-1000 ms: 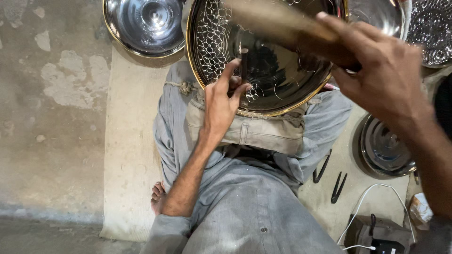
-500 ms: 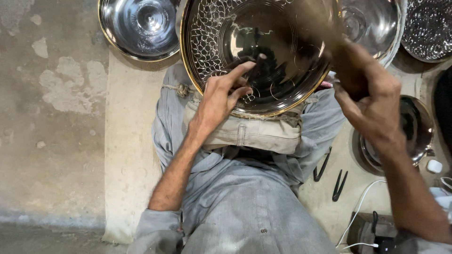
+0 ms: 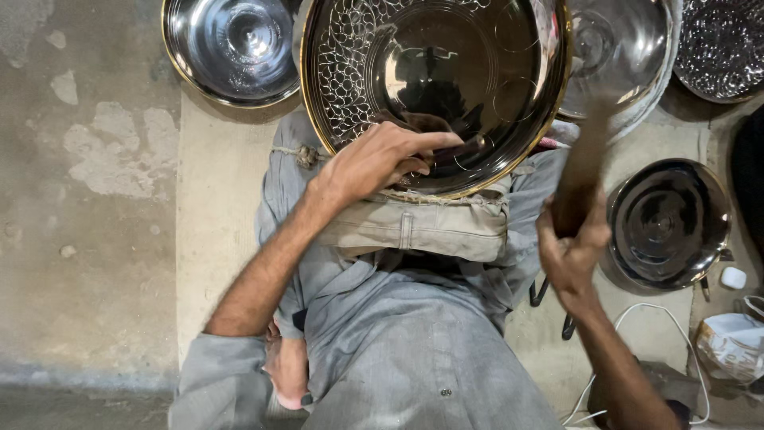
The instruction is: The person sits on the floor and uses a wooden mallet to hammer a metal bowl held on their lap. They repeatedly strike the interior surface to create a textured pattern, occasionally adjusting the bowl's position.
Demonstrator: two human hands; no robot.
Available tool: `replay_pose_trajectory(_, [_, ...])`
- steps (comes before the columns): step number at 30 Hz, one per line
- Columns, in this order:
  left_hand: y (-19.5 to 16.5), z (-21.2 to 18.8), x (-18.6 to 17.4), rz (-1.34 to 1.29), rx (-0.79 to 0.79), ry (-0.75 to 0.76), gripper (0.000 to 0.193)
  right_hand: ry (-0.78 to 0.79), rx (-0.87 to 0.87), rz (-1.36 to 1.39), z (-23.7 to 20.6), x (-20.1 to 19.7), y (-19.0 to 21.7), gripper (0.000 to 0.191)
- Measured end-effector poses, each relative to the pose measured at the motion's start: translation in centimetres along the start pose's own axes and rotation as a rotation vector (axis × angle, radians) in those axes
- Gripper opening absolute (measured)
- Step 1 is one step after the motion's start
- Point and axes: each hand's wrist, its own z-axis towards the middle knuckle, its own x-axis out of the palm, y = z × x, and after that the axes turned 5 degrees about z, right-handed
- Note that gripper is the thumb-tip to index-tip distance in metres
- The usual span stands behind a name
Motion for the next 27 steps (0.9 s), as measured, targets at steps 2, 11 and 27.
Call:
replay_pose_trajectory(2, [0.2,0.3,0.0,0.028,0.052,0.023,0.063,-0.001,0.026,-0.008,-1.4,0.6,-0.8,0.052])
replay_pose_trajectory(11, [-1.0,0.7,-0.6,0.247,-0.162,0.278,0.061,0.075,-0.009,-0.283,-3.7,0.4,-1.5,0.082])
replay_pose_trajectory(27, [-0.7,-3.4,2.3,-0.169,-0.431,-0.477,0.061,0.227,-0.254,-0.326,8.4,-4.9,2.6,0.069])
